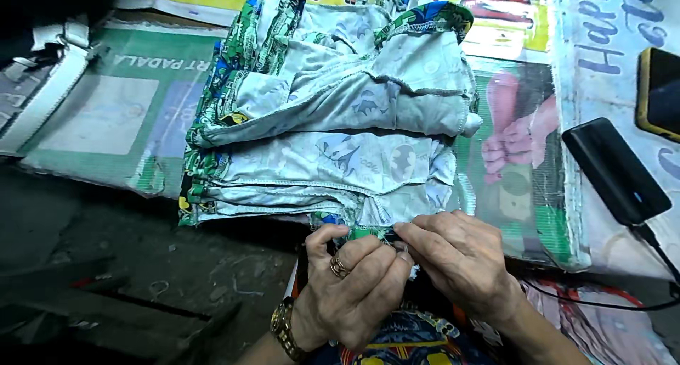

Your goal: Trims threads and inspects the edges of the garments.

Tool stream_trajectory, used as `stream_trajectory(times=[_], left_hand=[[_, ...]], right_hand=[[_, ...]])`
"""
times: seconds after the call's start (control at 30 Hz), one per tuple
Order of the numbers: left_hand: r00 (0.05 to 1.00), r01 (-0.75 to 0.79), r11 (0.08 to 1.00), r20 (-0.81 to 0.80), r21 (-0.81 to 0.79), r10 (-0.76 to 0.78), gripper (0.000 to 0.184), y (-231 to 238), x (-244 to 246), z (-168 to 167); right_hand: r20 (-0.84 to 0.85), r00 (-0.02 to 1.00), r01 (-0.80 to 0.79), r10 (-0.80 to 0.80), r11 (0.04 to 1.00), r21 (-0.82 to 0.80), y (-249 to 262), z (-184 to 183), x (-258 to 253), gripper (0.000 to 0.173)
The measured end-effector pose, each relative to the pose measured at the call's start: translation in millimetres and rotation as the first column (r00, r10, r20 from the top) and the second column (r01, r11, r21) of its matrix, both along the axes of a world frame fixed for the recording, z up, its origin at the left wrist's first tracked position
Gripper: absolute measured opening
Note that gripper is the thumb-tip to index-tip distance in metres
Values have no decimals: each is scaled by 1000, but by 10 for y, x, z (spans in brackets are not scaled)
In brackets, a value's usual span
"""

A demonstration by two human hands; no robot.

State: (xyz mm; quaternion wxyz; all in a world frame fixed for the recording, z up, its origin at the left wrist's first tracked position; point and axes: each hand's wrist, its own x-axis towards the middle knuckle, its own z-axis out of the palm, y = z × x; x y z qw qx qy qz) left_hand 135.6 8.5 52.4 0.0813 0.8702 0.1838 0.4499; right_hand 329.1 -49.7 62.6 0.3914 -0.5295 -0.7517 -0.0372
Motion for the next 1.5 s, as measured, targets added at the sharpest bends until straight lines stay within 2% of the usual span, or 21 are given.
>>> stream_trajectory(times=[0.07,0.17,0.23,0.37,0.47,0.5,0.53,0.57,0.6,0.63,0.67,0.7,0.73,0.8,0.87,0.9,0.97,1.03,1.23,1.33,1.5], left_hand=[[999,25,999,-37,-24,-26,11,-38,-104,7],[990,33,999,-133,-36,-38,11,-99,-380,-69],[977,-11,1000,-212,-11,9,13,-121,-593,-264],[923,-153,988,-360,-14,138,17,-136,-1048,-879],[846,-238,950,-524,-201,101,22,-201,-1341,-1215],[797,-261,900,-604,-349,-3,23,-189,-1407,-1229],[749,-296,780,-640,-551,-168,24,-132,-1454,-1170],[704,-358,618,-638,-699,-314,27,-37,-1484,-1053],[678,-406,522,-630,-750,-378,30,60,-1494,-898],[660,-425,532,-653,-733,-372,34,124,-1478,-702],[674,-393,632,-677,-668,-296,40,144,-1424,-485],[732,-318,755,-655,-573,-188,44,144,-1323,-261],[816,-227,841,-568,-491,-111,43,142,-1184,-36],[968,-28,900,-237,-434,-84,31,124,-811,297],[998,29,949,-37,-315,-43,16,109,-409,389],[999,8,970,-46,-242,-19,15,123,-243,375],[983,-34,992,-185,-118,12,16,198,0,308],[956,-38,997,-294,-66,17,12,275,106,203],[990,-3,990,-142,-142,-18,10,202,-115,97],[977,-109,993,-188,-32,101,10,201,-132,33],[905,-300,949,-287,94,315,26,180,-104,8]], right_hand=[[-162,982,-113,97,989,-94,-20,51,66,17],[-550,809,-334,209,933,-136,-63,161,238,25],[-669,720,-345,185,932,-114,-68,190,315,28],[-675,718,-334,169,935,-121,-9,197,300,28],[-608,773,-347,181,923,-167,25,195,209,28],[-594,783,-351,183,919,-179,36,196,191,29],[-601,777,-362,186,913,-186,42,199,182,29],[-630,753,-382,189,905,-186,46,203,178,29],[-670,718,-402,189,898,-178,56,212,174,29],[-706,685,-415,182,893,-173,63,224,174,28],[-730,663,-419,169,891,-174,67,241,176,27],[-745,649,-417,155,891,-178,73,254,175,26],[-757,638,-416,143,891,-183,78,260,168,26],[-772,624,-416,125,889,-193,90,248,140,25],[-773,626,-412,109,887,-209,111,204,111,24],[-774,625,-414,103,884,-216,124,176,102,24],[-776,625,-412,81,879,-240,144,145,97,23],[-766,641,-394,53,879,-268,142,133,90,23],[-660,748,-362,70,876,-318,134,93,83,27],[-605,792,-348,80,874,-340,125,82,80,29],[-506,857,-298,92,891,-342,108,75,66,31]])
